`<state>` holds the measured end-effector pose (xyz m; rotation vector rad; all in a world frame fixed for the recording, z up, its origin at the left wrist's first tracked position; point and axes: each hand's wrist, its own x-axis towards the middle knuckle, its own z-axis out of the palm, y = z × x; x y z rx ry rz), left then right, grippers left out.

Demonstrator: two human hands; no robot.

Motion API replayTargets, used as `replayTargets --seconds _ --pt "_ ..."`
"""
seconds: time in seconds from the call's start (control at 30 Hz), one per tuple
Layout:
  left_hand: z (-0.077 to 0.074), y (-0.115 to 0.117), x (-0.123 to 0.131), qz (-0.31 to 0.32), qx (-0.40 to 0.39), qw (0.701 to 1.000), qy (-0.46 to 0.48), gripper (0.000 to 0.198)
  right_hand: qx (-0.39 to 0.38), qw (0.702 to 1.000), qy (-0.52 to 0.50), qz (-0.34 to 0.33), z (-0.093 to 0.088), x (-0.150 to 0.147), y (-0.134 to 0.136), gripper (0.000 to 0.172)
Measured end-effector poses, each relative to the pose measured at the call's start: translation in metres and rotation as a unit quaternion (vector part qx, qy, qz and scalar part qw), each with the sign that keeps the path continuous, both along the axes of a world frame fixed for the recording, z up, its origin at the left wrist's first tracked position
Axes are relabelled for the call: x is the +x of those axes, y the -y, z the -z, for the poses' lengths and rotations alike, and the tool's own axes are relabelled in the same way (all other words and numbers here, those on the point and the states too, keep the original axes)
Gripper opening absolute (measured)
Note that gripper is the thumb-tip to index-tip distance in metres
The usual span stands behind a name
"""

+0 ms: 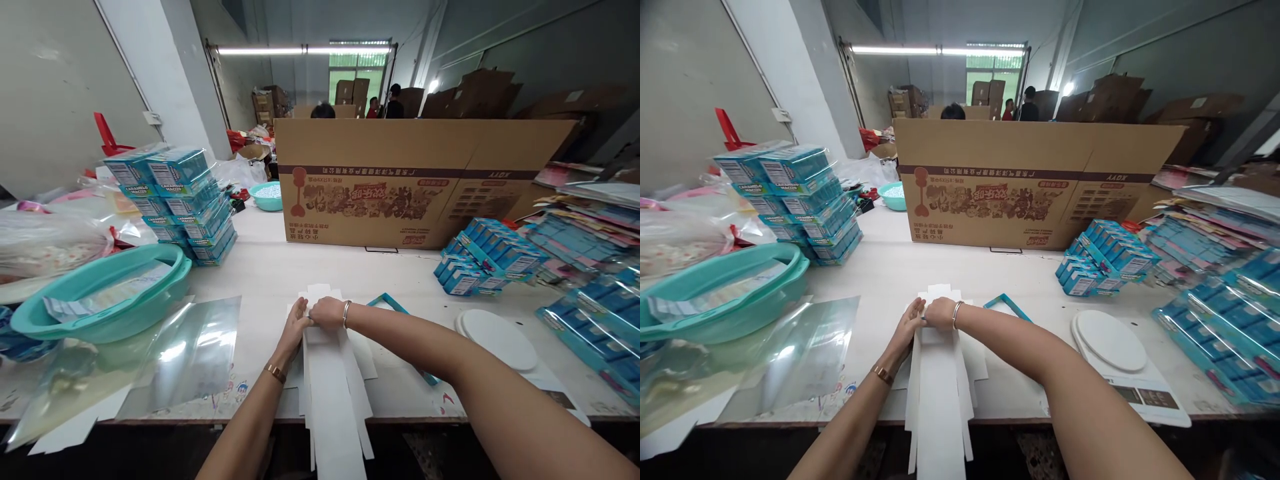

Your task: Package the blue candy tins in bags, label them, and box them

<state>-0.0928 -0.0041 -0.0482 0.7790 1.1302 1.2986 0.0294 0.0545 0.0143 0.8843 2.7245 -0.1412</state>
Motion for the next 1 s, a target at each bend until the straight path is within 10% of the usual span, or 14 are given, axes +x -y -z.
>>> replayTargets --seconds 0.2,0.4,0.63,0.83,1.0 --pt "-0.019 0.038 -0.031 0.162 0.006 0.973 -0.166 0.051 -0.018 0.997 0.012 0.078 0.007 0.005 0.022 0.021" --pt "-0.015 0.045 -0.023 0.128 0.107 0.900 -0.403 0.044 -0.085 0.988 -0.012 0.127 -0.006 0.043 0.021 0.015" --pt "-0.005 0.065 0.004 0.171 0.172 0.710 -0.661 0.057 -0.092 0.992 -0.070 0.055 -0.022 0.056 -0.001 0.030" --pt "-0.021 0.062 -0.036 0.211 0.169 0.762 -0.589 0.040 -0.041 0.997 -0.031 -0.061 0.004 0.032 0.020 0.023" --pt "-0.023 0.058 -0.065 0.253 0.076 0.663 -0.700 0.022 0.000 0.995 0.022 -0.101 0.007 0.023 0.028 0.022"
